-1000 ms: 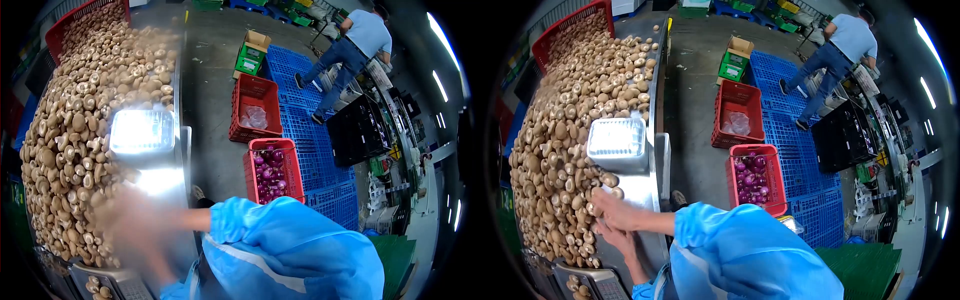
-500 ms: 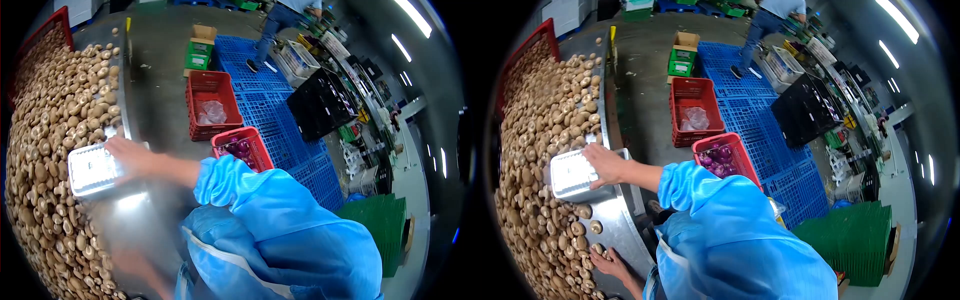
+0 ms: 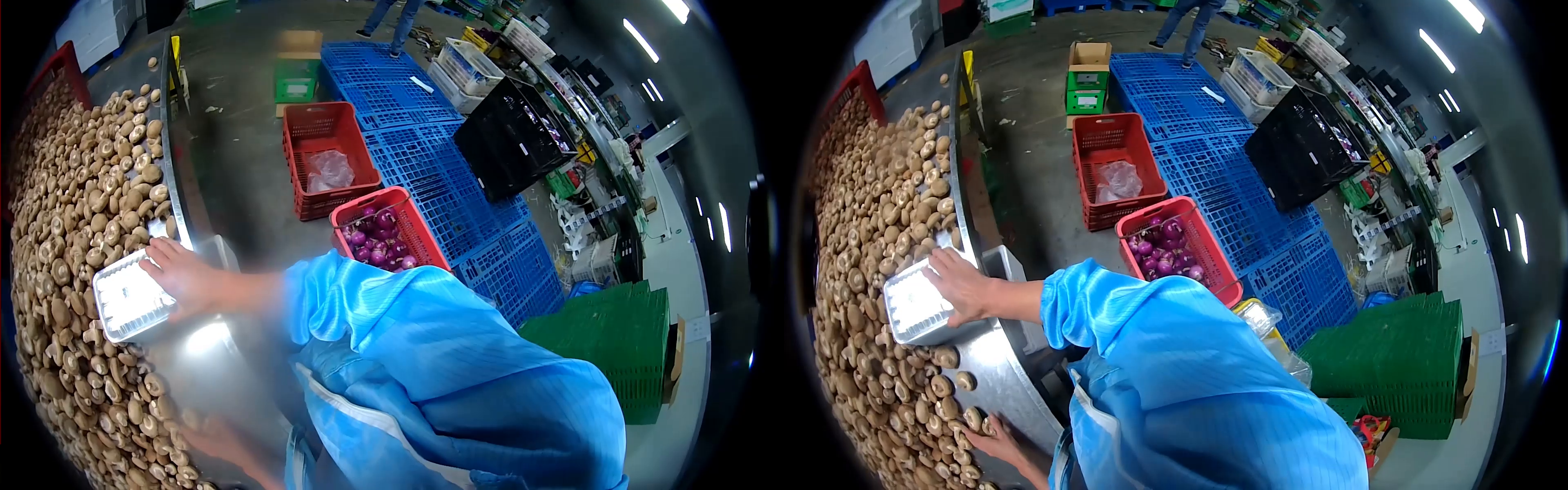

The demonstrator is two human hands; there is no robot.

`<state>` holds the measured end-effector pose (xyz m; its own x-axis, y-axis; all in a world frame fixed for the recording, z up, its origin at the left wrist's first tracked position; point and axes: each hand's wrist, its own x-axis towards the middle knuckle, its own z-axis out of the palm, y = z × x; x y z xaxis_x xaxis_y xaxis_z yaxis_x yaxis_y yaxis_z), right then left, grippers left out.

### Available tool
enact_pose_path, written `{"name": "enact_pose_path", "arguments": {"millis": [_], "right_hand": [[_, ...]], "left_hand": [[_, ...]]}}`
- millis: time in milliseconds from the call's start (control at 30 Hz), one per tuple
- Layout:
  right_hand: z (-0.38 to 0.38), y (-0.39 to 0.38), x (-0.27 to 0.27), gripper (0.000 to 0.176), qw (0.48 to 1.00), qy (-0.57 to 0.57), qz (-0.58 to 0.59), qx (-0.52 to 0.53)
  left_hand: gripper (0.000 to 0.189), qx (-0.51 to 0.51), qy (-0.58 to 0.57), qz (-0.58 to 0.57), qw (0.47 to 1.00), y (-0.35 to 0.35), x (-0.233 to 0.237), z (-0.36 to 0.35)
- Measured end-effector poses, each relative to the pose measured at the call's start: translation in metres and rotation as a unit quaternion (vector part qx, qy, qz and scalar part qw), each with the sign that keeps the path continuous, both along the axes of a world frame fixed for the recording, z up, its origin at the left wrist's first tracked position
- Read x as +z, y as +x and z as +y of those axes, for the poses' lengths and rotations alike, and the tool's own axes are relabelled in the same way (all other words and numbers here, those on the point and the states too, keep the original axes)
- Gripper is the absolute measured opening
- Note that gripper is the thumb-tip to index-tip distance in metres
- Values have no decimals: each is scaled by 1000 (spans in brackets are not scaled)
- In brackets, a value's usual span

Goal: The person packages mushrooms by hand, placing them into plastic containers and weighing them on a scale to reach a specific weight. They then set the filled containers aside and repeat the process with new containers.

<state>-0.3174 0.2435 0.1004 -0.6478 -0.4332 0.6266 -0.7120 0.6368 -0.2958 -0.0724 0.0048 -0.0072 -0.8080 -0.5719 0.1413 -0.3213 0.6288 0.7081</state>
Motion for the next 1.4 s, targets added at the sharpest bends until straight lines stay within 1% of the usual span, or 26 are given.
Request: {"name": "enact_pose_path", "arguments": {"millis": [67,167,233,267,300,333,400,433,467,533,567,600,633,667,700,733,800,867,933,1067,1100,1200,1233,1300,1367,1400], "right_hand": [[2,7,10,90,1000,-10,22,3],[-11,22,19,79,996,-52,71,12],[-30,51,48,72,984,-145,48,91],[-40,68,58,71,975,-158,-26,156],[-48,81,68,64,964,-70,-134,219],[-52,96,80,64,892,47,-333,301],[-81,122,6,57,830,10,-352,433],[-102,137,-25,56,791,-62,-370,484],[-84,137,-1,47,563,-29,-660,497],[-73,147,-8,48,426,-49,-807,407],[-59,149,-14,60,393,-82,-802,443],[-51,150,-13,66,327,-98,-866,366],[-48,153,-28,66,301,-159,-882,326],[-39,153,-17,66,329,-162,-885,286],[-35,156,-20,67,408,-105,-867,265],[-31,164,-25,62,457,-78,-849,252],[-28,179,-23,48,524,-48,-823,215],[-32,182,-23,48,528,-19,-837,145],[-38,180,-37,50,521,-38,-846,102],[-57,169,-33,54,494,-76,-866,28],[-60,167,-31,53,475,-93,-875,7],[-81,155,-47,53,496,-135,-858,18],[-97,146,-49,51,504,-164,-848,21],[-133,124,-59,49,551,-190,-811,44],[-167,105,-53,50,605,-203,-769,38],[-181,97,-53,50,626,-211,-749,51]], "left_hand": [[77,13,17,14,1000,3,17,9],[74,16,123,96,988,12,20,-7],[68,79,43,45,995,12,41,-27],[66,-1,75,193,978,20,21,-62],[68,21,70,210,975,21,45,-57],[69,46,65,227,971,22,73,-55],[61,-51,-10,280,959,33,104,-76],[51,-104,46,283,952,44,104,-80],[38,-73,86,166,980,65,107,-88],[20,-4,236,105,966,76,117,-59],[19,72,284,80,953,79,112,-44],[20,104,222,4,970,89,105,-44],[23,143,307,41,940,95,98,-32],[24,150,366,46,917,100,100,-18],[25,148,428,55,890,104,99,-7],[26,173,486,35,856,112,90,1],[29,210,592,10,778,124,69,20],[38,253,664,-7,703,128,63,40],[38,263,731,8,629,135,58,46],[43,249,756,5,605,126,55,21],[44,244,760,-2,603,122,53,14],[47,242,752,5,613,94,45,-17],[48,245,746,11,619,77,41,-32],[51,259,708,35,656,40,34,-63],[51,246,705,56,663,10,24,-101],[45,242,672,57,698,-5,18,-113]]}}
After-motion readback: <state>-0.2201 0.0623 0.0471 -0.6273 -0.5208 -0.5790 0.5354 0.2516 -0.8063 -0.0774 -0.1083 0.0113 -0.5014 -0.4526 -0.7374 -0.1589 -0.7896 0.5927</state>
